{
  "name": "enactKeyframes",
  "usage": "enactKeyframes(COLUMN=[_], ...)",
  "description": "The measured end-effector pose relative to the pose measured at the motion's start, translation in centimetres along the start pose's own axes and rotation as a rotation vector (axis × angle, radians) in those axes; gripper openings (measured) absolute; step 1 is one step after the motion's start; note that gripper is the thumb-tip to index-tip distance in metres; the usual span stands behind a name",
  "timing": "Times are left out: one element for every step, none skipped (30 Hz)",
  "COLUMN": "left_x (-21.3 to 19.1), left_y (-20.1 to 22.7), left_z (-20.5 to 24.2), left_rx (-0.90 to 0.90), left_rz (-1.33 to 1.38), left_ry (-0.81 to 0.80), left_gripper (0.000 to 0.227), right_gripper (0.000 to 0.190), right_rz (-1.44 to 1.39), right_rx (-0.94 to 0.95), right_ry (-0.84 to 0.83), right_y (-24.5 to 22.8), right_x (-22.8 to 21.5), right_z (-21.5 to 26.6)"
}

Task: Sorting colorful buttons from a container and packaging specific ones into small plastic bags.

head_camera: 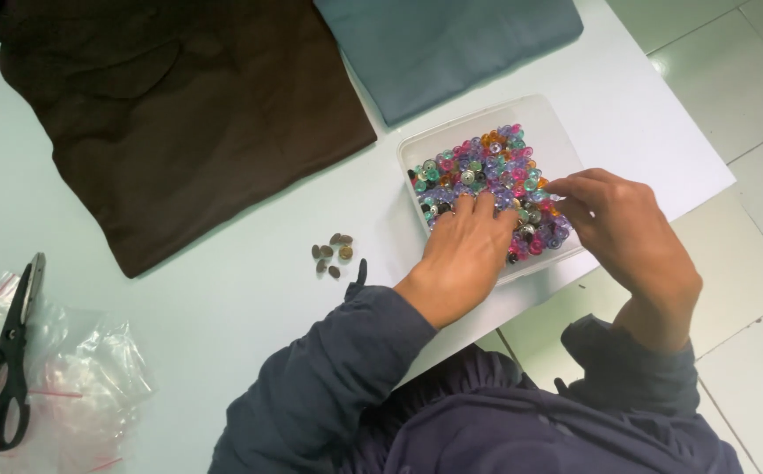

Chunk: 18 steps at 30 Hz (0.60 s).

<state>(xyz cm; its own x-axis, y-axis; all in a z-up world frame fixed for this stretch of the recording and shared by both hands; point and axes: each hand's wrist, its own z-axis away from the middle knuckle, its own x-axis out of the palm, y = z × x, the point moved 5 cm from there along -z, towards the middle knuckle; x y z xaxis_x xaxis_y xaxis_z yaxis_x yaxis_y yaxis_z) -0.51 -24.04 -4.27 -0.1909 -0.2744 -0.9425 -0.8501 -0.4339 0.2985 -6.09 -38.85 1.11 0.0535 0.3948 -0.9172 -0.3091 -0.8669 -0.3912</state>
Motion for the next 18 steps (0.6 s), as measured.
enactKeyframes(left_x=[0.4,0.9,1.3,1.5,1.7,1.9,1.0,0.0,-1.1,-1.0,-0.9,-0.9,-0.8,-0.7,-0.7,-0.7,-0.8,-0.8], left_y=[-0.2,-0.5,-0.8,-1.2,-1.7,-2.3,-2.2,-2.2,-2.3,-2.4,-2.5,-2.6,-2.7,-2.9,-2.9,-2.9,-2.9,-2.9], left_z=[-0.3,-0.6,-0.9,-1.0,-1.1,-1.2,-1.2,-1.1,-1.1,-1.3,-1.4,-1.5,-1.6,-1.6,-1.7,-1.7,-1.7,-1.7], left_rx=[0.006,-0.016,-0.039,-0.036,-0.051,-0.067,-0.069,-0.09,-0.11,-0.111,-0.116,-0.121,-0.123,-0.112,-0.099,-0.099,-0.098,-0.096], left_rz=[0.0,-0.031,-0.064,-0.064,-0.102,-0.141,-0.141,-0.052,0.035,0.034,0.084,0.134,0.134,0.149,0.165,0.165,0.176,0.188], left_ry=[-0.004,-0.015,-0.025,-0.027,-0.053,-0.078,-0.08,-0.065,-0.048,-0.047,-0.024,0.0,-0.003,0.005,0.012,0.01,0.01,0.009], left_gripper=[0.03,0.027,0.024,0.024,0.022,0.028,0.028,0.021,0.017,0.017,0.019,0.021,0.021,0.02,0.019,0.019,0.018,0.018], right_gripper=[0.023,0.024,0.025,0.025,0.027,0.029,0.029,0.027,0.026,0.026,0.025,0.025,0.025,0.025,0.024,0.024,0.024,0.023], right_rz=[-0.002,0.021,0.045,0.043,0.035,0.027,0.026,0.062,0.099,0.098,0.088,0.079,0.077,0.105,0.134,0.133,0.131,0.13], right_rx=[0.006,-0.021,-0.05,-0.046,-0.056,-0.065,-0.066,-0.058,-0.05,-0.052,-0.056,-0.06,-0.06,-0.072,-0.082,-0.082,-0.091,-0.101], right_ry=[0.002,-0.035,-0.073,-0.073,-0.076,-0.079,-0.082,-0.079,-0.074,-0.074,-0.089,-0.105,-0.107,-0.106,-0.104,-0.105,-0.095,-0.084], right_y=[0.4,0.6,0.7,1.0,1.1,1.2,0.5,-0.3,-1.0,-1.0,-1.1,-1.2,-1.2,-1.3,-1.3,-1.3,-1.3,-1.4], right_x=[0.6,1.3,2.1,2.5,2.8,3.3,3.2,3.1,3.0,3.3,3.6,3.9,3.9,3.9,3.9,3.9,3.8,3.7], right_z=[-0.4,-0.7,-1.1,-1.2,-1.5,-1.7,-1.8,-1.8,-1.9,-1.9,-1.9,-1.9,-2.0,-2.1,-2.2,-2.1,-2.2,-2.2])
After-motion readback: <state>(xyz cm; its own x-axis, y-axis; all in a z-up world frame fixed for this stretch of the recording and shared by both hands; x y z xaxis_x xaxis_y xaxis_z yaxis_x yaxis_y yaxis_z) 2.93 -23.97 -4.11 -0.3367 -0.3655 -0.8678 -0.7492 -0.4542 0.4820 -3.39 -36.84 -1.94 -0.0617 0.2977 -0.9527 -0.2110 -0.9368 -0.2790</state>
